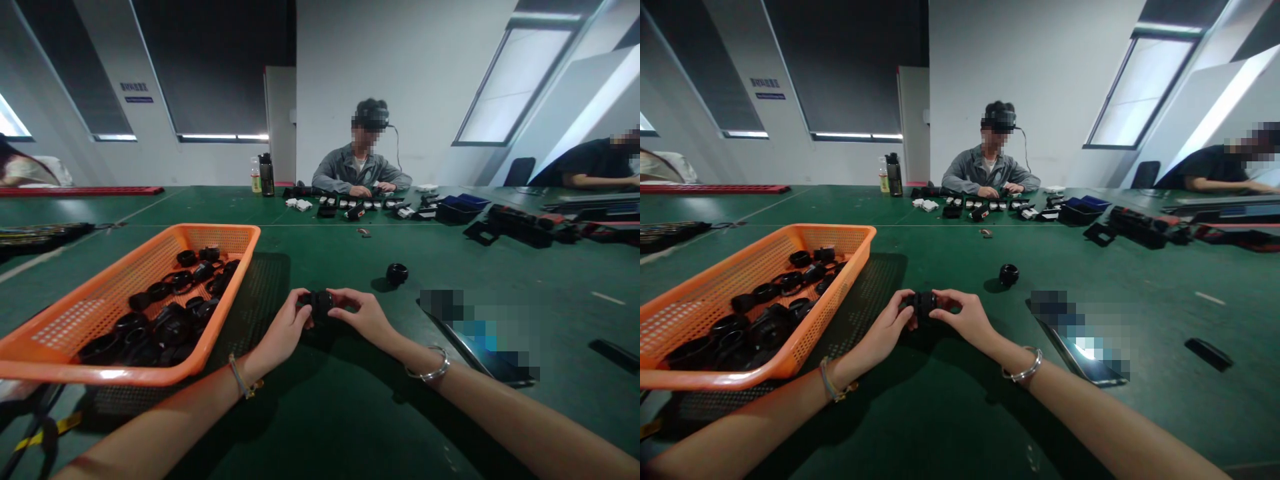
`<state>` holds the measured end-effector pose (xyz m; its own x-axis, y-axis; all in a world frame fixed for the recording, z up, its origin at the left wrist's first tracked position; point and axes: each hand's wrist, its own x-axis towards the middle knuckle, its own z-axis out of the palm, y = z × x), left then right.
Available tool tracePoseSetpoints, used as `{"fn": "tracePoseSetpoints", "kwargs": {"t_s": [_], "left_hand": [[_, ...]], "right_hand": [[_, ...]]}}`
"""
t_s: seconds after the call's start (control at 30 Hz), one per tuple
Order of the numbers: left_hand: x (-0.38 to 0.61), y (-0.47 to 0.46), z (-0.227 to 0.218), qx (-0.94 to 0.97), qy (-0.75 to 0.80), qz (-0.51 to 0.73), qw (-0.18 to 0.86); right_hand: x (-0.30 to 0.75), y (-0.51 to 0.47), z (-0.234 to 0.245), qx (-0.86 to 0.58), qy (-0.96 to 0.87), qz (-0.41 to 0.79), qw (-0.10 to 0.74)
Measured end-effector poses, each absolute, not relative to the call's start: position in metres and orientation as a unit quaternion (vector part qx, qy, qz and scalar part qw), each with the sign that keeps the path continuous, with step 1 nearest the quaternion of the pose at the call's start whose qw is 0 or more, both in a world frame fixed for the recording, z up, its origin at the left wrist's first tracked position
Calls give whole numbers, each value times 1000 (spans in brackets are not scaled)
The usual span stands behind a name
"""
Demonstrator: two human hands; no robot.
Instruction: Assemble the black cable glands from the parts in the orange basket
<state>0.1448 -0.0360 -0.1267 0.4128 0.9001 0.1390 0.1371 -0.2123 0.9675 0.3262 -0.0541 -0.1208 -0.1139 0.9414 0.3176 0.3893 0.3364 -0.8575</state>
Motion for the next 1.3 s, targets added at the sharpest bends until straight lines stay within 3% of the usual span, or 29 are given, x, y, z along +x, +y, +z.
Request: {"fn": "tracePoseSetpoints", "kwargs": {"t_s": [0.47, 0.7, 1.3], "left_hand": [[145, -37, -125, 664, 379, 386, 516], [144, -42, -122, 679, 373, 372, 511], [142, -44, -120, 698, 375, 355, 496]], "right_hand": [[328, -57, -117, -471, -690, 325, 444], [328, -61, -116, -445, -660, 368, 480], [332, -62, -113, -451, -657, 412, 442]]}}
